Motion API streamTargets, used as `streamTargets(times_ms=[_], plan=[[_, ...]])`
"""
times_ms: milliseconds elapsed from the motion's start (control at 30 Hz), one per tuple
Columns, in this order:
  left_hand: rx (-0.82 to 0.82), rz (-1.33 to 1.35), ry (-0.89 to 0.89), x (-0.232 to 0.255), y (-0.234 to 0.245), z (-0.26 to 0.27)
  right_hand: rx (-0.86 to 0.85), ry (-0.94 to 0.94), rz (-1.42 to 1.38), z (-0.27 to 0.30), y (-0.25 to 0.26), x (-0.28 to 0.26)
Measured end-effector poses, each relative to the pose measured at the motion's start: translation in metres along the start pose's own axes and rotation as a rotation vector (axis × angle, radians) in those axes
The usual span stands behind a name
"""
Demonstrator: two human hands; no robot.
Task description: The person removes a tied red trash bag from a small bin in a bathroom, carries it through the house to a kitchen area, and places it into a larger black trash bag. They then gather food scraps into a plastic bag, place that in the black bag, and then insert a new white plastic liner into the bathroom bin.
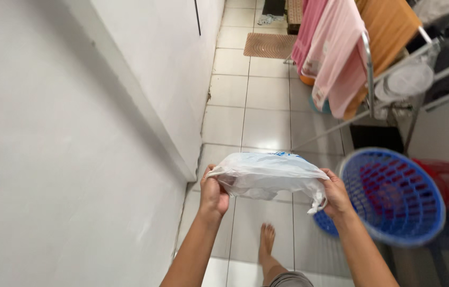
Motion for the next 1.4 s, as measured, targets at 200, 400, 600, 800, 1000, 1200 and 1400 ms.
streamTargets(times_ms=[200,400,600,800,1000,1200,1400], plan=[[-0.003,-0.345,0.115,0.028,-0.065,-0.164,-0.068,-0.267,-0.354,-0.222,-0.050,-0.041],[-0.091,-0.715,0.282,0.054,-0.105,-0.330,-0.111,-0.414,-0.377,-0.407,-0.135,-0.080],[0.027,-0.748,0.213,0.086,-0.149,-0.542,-0.105,-0.448,-0.432,-0.587,-0.210,-0.104],[-0.069,-0.751,0.192,0.114,-0.252,-0.721,-0.082,-0.222,-0.344,-0.711,-0.291,-0.164],[-0.048,-0.776,0.148,0.119,-0.324,-0.899,-0.020,-0.193,-0.361,-0.871,-0.325,-0.217],[0.072,-0.711,0.093,0.150,-0.407,-1.072,-0.019,-0.270,-0.278,-1.075,-0.380,-0.275],[0.235,-0.718,-0.119,0.196,-0.469,-1.224,-0.173,-0.120,-0.074,-1.260,-0.451,-0.345]])
Point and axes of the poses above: each hand's wrist, its own z-axis away from the middle knuckle, its own y-axis out of the back of the hand, x = y × z, the point moved 6 cm from there along -z, towards the middle knuckle, and after that the axes turned 10 degrees about -z, right-handed, at the moved point
